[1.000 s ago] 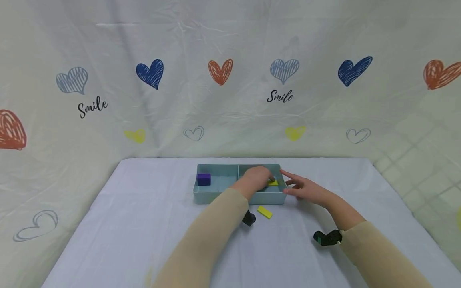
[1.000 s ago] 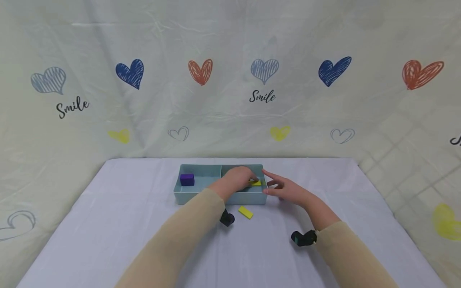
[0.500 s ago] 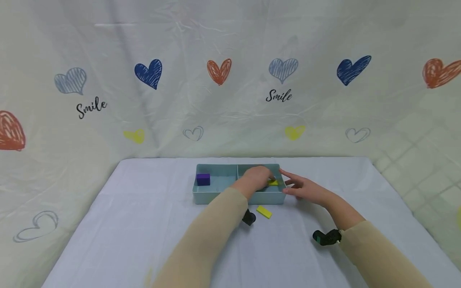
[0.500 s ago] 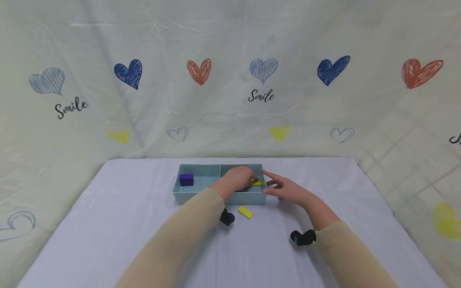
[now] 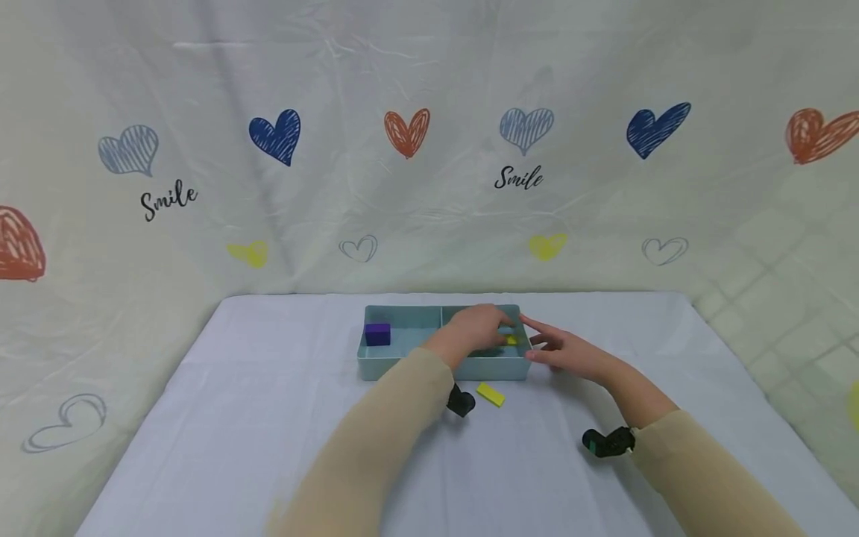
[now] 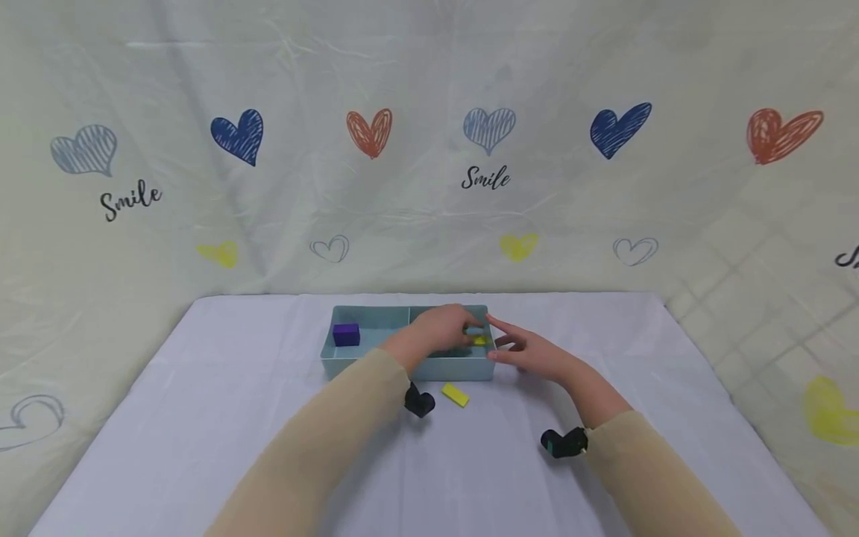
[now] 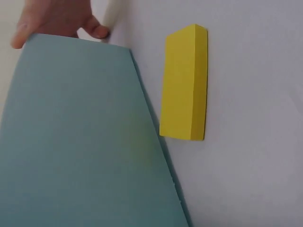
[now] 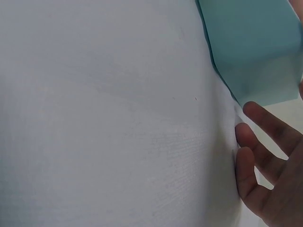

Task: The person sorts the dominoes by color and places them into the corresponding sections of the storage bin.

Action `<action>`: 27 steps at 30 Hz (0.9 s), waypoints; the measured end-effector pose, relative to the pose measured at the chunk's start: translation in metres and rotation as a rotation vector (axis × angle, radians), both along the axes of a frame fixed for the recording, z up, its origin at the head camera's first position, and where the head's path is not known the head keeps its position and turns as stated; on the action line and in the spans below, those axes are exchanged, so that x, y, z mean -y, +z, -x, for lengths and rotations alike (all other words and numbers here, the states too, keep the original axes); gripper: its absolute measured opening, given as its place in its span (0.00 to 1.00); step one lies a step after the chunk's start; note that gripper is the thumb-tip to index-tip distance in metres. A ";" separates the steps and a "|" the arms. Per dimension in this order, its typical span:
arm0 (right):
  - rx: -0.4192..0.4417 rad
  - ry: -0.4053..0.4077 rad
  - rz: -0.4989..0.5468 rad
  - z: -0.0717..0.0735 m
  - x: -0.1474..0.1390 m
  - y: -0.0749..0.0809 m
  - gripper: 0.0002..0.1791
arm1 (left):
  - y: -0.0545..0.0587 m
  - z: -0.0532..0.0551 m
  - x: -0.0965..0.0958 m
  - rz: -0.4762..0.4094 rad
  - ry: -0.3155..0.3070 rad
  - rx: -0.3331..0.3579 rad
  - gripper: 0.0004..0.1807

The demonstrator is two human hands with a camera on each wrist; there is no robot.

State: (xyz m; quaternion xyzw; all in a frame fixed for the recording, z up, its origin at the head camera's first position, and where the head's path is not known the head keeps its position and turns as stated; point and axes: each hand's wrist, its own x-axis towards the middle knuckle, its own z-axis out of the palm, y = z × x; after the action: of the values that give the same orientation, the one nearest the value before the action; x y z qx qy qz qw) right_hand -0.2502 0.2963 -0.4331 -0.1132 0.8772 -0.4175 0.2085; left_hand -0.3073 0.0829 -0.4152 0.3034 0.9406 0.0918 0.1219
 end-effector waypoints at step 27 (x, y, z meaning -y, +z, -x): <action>-0.002 -0.004 -0.049 0.003 0.000 -0.001 0.44 | 0.042 -0.034 0.054 -0.137 -0.154 -0.068 0.26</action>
State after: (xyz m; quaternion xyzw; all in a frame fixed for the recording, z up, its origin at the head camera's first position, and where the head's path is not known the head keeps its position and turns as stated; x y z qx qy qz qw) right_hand -0.2535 0.2962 -0.4346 -0.1066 0.8877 -0.3962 0.2092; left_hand -0.2737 0.0288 -0.3732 0.3853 0.9096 0.1358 0.0755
